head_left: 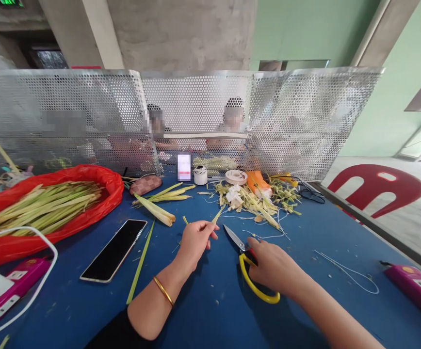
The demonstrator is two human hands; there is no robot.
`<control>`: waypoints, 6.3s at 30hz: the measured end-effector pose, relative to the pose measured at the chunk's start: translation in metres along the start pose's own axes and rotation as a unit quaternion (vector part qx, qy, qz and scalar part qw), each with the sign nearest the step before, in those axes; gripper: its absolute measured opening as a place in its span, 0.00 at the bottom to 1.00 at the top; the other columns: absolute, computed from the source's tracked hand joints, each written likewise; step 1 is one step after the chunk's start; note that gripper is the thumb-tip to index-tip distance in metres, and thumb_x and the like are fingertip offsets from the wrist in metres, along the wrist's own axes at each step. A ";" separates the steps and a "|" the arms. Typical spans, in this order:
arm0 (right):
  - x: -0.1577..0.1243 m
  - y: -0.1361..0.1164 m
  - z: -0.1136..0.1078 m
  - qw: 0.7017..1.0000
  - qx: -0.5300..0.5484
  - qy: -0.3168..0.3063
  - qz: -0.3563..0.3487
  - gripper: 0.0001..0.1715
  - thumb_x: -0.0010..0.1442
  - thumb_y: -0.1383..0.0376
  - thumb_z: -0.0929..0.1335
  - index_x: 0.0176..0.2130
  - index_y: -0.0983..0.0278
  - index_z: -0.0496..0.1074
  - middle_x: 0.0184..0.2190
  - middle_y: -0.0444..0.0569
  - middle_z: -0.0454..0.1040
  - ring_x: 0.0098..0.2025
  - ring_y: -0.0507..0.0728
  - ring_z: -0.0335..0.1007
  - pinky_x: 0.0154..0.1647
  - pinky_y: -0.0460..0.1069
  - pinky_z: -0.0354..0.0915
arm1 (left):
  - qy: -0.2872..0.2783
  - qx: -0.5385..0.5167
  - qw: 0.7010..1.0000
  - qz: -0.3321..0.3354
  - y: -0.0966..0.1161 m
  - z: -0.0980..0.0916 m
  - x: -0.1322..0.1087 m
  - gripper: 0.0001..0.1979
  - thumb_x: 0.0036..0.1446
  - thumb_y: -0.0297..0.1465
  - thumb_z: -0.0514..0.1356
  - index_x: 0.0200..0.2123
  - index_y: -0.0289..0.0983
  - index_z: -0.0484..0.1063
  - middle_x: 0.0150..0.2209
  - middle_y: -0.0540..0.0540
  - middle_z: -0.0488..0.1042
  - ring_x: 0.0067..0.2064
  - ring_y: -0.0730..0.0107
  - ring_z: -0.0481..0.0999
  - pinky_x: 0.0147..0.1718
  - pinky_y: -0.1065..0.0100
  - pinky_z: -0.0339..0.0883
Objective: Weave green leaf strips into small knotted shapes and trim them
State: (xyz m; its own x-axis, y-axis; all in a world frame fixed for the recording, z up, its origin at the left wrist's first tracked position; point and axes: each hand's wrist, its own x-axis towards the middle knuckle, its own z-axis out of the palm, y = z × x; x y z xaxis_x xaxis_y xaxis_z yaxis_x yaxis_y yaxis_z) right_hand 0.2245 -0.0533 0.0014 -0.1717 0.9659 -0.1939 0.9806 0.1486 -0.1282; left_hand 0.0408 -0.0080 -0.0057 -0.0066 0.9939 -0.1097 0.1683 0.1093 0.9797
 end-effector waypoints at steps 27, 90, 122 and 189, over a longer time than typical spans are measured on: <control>0.008 0.021 0.003 0.864 0.489 -0.012 -0.123 0.31 0.53 0.45 0.69 0.48 0.63 0.66 0.26 0.39 0.55 0.28 0.51 0.50 0.28 0.45 0.53 | -0.034 -0.099 0.992 -0.068 -0.001 0.002 -0.001 0.12 0.53 0.35 0.58 0.27 0.32 0.75 0.19 0.51 0.68 0.14 0.84 0.56 0.14 0.75 0.40; 0.032 -0.023 -0.009 0.729 0.679 0.087 -0.026 0.21 0.44 0.51 0.74 0.27 0.65 0.70 0.21 0.43 0.69 0.24 0.50 0.64 0.24 0.45 0.61 | -0.077 -0.173 0.981 -0.043 0.009 0.014 -0.019 0.12 0.44 0.37 0.68 0.29 0.35 0.75 0.25 0.46 0.77 0.28 0.69 0.74 0.29 0.70 0.65; 0.037 -0.020 0.003 0.809 0.574 0.060 -0.112 0.11 0.52 0.61 0.69 0.23 0.64 0.67 0.20 0.39 0.65 0.24 0.50 0.58 0.27 0.46 0.56 | -0.093 -0.194 0.976 -0.039 -0.002 0.015 -0.016 0.18 0.44 0.44 0.67 0.28 0.35 0.70 0.25 0.49 0.73 0.29 0.68 0.74 0.33 0.66 0.67; 0.035 -0.021 -0.001 0.795 0.583 0.132 -0.098 0.13 0.56 0.58 0.66 0.40 0.63 0.68 0.22 0.40 0.70 0.23 0.54 0.71 0.29 0.49 0.67 | -0.054 -0.251 0.966 -0.016 0.011 -0.002 -0.012 0.29 0.36 0.18 0.63 0.47 0.36 0.76 0.34 0.46 0.79 0.36 0.68 0.76 0.38 0.70 0.67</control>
State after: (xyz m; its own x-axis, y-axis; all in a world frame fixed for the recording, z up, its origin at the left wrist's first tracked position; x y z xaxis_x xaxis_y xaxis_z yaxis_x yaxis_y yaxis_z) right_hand 0.1984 -0.0220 -0.0017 -0.1325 0.9824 0.1320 0.1556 0.1522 -0.9760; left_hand 0.0412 -0.0186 0.0066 0.1035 0.9860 -0.1308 -0.3291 0.1581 0.9310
